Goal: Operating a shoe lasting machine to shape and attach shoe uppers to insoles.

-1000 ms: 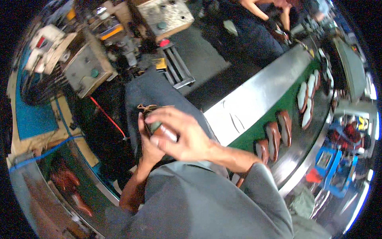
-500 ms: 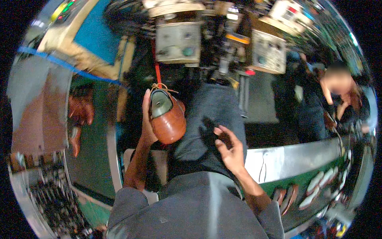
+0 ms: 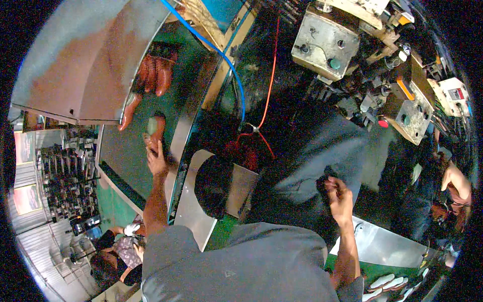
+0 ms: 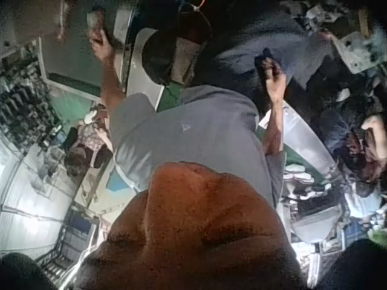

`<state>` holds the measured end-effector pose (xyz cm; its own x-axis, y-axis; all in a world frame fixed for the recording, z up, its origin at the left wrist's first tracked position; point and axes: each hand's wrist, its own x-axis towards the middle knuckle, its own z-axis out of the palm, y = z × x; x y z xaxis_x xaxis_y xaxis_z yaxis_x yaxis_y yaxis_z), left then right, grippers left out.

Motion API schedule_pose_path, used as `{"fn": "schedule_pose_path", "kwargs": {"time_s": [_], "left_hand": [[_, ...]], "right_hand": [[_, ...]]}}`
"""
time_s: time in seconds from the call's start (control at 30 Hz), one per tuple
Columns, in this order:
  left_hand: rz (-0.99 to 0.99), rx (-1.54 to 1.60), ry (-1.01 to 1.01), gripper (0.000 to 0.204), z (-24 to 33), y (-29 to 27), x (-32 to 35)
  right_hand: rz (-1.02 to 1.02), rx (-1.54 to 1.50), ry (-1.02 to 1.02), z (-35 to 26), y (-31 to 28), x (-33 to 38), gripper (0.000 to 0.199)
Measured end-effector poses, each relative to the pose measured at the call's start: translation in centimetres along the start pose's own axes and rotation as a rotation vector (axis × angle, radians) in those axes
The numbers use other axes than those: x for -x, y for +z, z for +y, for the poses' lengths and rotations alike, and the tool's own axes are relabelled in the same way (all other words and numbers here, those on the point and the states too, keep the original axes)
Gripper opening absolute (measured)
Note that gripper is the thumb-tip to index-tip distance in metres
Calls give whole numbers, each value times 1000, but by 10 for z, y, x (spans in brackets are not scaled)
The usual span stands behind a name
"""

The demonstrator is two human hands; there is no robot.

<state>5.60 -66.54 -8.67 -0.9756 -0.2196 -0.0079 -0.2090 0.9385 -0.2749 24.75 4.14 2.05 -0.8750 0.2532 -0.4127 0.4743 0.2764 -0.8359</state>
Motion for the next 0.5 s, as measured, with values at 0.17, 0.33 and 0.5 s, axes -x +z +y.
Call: {"fn": "schedule_pose_path", "kwargs": {"time_s": [0.17, 0.33, 0.5], "left_hand": [[-433, -204, -308, 81, -28, -3, -69], [-440, -106, -6, 35, 5, -56, -147], [38, 117, 627, 18, 241, -133, -117]], "right_hand": [[-71, 27, 8, -5, -12, 1, 34], [97, 109, -71, 11, -64, 3, 34], [516, 127, 34, 178, -168, 110, 46]]}}
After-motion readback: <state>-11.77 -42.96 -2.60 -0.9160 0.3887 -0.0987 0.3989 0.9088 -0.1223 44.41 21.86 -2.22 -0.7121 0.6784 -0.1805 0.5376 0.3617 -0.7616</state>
